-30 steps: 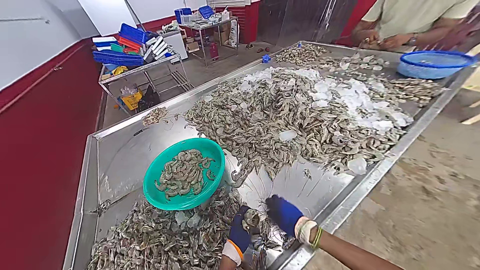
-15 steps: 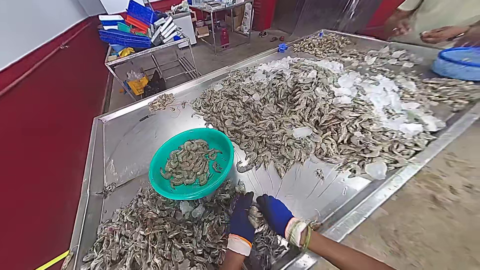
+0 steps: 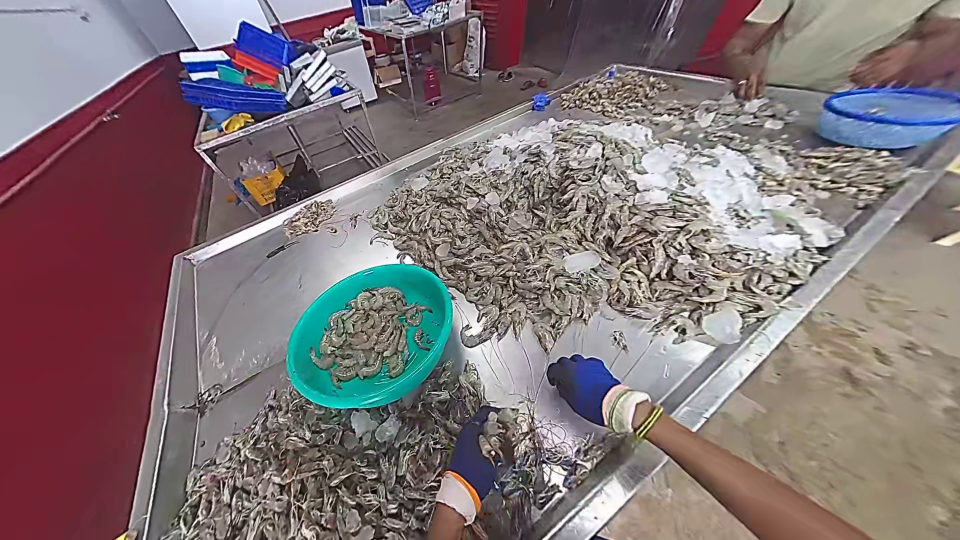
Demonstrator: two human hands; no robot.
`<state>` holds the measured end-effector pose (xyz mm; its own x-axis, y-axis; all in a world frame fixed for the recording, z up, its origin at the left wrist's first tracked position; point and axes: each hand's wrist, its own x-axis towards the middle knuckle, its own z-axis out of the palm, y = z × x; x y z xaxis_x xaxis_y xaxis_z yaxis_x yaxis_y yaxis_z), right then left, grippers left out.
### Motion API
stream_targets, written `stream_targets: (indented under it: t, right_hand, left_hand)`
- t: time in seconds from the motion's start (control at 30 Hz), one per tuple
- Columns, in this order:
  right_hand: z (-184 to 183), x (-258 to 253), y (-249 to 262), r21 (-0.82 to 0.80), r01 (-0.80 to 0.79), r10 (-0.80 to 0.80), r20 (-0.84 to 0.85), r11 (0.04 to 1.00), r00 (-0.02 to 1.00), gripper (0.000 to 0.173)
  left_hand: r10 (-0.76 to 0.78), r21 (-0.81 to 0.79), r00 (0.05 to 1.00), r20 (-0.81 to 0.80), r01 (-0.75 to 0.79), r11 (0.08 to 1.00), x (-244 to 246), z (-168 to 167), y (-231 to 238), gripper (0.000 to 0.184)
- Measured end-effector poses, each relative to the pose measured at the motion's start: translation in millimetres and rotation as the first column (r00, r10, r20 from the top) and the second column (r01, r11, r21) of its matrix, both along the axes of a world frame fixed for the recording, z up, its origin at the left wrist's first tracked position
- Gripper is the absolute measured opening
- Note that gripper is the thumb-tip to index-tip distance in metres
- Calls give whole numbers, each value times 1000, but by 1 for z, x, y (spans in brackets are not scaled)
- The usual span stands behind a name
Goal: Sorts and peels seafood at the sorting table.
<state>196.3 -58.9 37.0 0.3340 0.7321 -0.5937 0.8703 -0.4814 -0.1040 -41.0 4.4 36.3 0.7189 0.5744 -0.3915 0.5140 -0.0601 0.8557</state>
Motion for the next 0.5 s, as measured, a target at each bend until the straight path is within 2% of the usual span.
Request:
stream_targets:
  t: [0.07,0.13,0.2,0.27,0.33,0.4,0.5]
  right_hand:
    - [2,3,23,-6,-111,111,-46,994,993,39]
    - [3,-8,64,126,-181,186,-31,975,982,33]
    - [-10,-24,106,217,-182,182,19,959,983,32]
    - [-32,-37,126,270,-89,87,18,959,996,32]
    - [-50,-52,116,269,-8,5,10,963,1000,33]
    - [-55,-65,81,228,-48,36,58,972,998,30]
    - [-39,-78,24,177,-103,92,70,979,993,29]
  left_hand:
    - [45,-49,980,192,-36,998,-3,-12,2,55]
    - [185,-138,933,309,-148,979,3,-21,-1,45]
    - [292,-190,880,374,-235,953,7,-25,-4,44]
    - [296,-112,865,406,-274,955,7,-30,-3,47]
    - [267,51,897,351,-303,952,3,-33,0,43]
    - [252,179,944,215,-292,939,2,-36,3,42]
    - [119,292,993,8,-116,949,14,-35,3,55]
